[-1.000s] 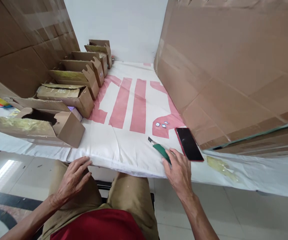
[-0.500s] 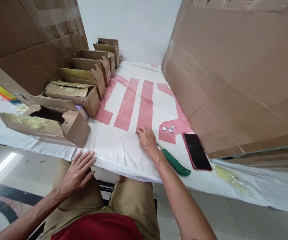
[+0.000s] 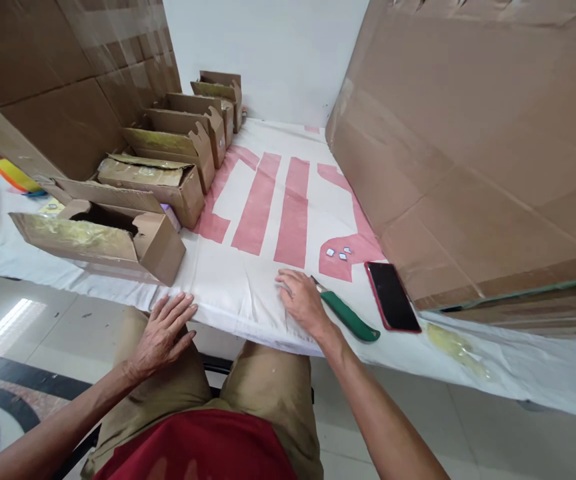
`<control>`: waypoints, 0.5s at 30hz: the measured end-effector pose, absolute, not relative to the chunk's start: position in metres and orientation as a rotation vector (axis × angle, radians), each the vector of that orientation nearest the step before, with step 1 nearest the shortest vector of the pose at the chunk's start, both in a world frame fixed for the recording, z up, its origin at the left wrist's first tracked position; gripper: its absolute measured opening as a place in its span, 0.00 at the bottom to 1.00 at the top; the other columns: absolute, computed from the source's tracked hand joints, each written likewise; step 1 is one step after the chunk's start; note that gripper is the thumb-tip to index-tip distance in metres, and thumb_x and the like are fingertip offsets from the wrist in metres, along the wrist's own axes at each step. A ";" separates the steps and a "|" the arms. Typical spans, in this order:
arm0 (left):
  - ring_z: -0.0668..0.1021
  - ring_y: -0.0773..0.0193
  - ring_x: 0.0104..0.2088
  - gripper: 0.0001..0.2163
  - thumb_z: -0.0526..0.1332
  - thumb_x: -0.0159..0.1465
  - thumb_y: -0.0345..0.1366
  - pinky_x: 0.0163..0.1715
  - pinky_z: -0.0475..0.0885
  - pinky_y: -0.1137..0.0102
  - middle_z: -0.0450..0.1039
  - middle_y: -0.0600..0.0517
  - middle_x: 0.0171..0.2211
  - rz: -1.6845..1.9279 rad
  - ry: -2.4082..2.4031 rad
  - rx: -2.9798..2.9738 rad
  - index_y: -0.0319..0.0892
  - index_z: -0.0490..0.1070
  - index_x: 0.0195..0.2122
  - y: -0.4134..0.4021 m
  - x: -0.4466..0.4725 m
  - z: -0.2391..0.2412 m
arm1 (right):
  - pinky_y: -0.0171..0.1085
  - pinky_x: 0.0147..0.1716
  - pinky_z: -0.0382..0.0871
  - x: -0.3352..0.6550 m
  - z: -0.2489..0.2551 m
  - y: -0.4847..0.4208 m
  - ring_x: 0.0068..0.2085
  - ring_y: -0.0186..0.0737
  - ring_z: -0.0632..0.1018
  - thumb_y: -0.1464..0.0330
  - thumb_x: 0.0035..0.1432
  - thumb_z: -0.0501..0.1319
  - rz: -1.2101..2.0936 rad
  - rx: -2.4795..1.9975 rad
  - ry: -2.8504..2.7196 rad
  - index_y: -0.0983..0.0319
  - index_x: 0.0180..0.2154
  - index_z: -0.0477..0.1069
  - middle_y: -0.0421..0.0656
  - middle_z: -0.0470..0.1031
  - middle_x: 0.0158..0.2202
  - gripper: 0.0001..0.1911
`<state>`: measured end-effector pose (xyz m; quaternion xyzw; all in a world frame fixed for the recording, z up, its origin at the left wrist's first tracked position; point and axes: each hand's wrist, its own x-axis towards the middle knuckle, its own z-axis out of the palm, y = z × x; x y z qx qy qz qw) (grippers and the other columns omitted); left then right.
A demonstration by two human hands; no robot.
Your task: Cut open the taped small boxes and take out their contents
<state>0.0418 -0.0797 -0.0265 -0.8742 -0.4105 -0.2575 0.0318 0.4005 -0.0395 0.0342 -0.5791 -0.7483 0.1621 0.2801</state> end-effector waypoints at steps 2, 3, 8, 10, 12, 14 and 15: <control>0.66 0.46 0.70 0.29 0.60 0.69 0.34 0.70 0.56 0.47 0.69 0.41 0.66 -0.761 -1.265 -2.703 0.44 0.59 0.71 -0.083 0.039 -0.026 | 0.57 0.59 0.72 0.374 0.033 -0.060 0.58 0.54 0.79 0.69 0.60 0.61 0.456 -1.480 -2.071 0.59 0.43 0.81 0.52 0.81 0.55 0.12; 0.66 0.47 0.70 0.28 0.59 0.69 0.33 0.71 0.56 0.47 0.69 0.41 0.66 -0.747 -1.269 -2.707 0.44 0.59 0.71 -0.085 0.038 -0.027 | 0.54 0.58 0.73 0.360 0.034 -0.075 0.58 0.52 0.79 0.68 0.61 0.61 0.488 -1.403 -2.126 0.58 0.42 0.82 0.51 0.81 0.54 0.11; 0.63 0.48 0.72 0.31 0.59 0.68 0.31 0.71 0.54 0.45 0.67 0.41 0.68 -0.749 -1.332 -2.715 0.45 0.56 0.73 -0.094 0.034 -0.032 | 0.47 0.59 0.74 0.337 0.044 -0.114 0.58 0.44 0.79 0.69 0.69 0.56 0.719 -1.022 -2.343 0.54 0.47 0.81 0.44 0.81 0.56 0.14; 0.62 0.47 0.72 0.32 0.58 0.67 0.29 0.71 0.54 0.44 0.67 0.41 0.68 -0.753 -1.337 -2.715 0.45 0.55 0.73 -0.095 0.032 -0.033 | 0.54 0.60 0.73 0.345 0.037 -0.099 0.59 0.50 0.78 0.68 0.69 0.55 0.494 -1.317 -2.176 0.57 0.52 0.79 0.49 0.80 0.57 0.17; 0.62 0.47 0.72 0.33 0.58 0.66 0.27 0.71 0.55 0.44 0.67 0.41 0.68 -0.737 -1.325 -2.725 0.44 0.56 0.73 -0.096 0.029 -0.033 | 0.59 0.58 0.72 0.349 0.027 -0.087 0.60 0.56 0.77 0.66 0.66 0.57 0.314 -1.504 -2.102 0.61 0.54 0.78 0.54 0.78 0.58 0.18; 0.61 0.47 0.73 0.32 0.57 0.65 0.25 0.71 0.56 0.44 0.67 0.41 0.68 -0.717 -1.311 -2.746 0.42 0.57 0.72 -0.099 0.027 -0.030 | 0.59 0.58 0.73 0.343 0.019 -0.089 0.61 0.57 0.76 0.66 0.65 0.59 0.309 -1.411 -2.198 0.61 0.53 0.78 0.55 0.77 0.60 0.18; 0.61 0.47 0.73 0.32 0.57 0.65 0.25 0.71 0.57 0.44 0.66 0.41 0.68 -0.709 -1.312 -2.758 0.42 0.58 0.72 -0.101 0.025 -0.029 | 0.56 0.58 0.73 0.338 0.017 -0.095 0.61 0.55 0.76 0.67 0.65 0.59 0.369 -1.290 -2.269 0.60 0.52 0.79 0.53 0.77 0.60 0.17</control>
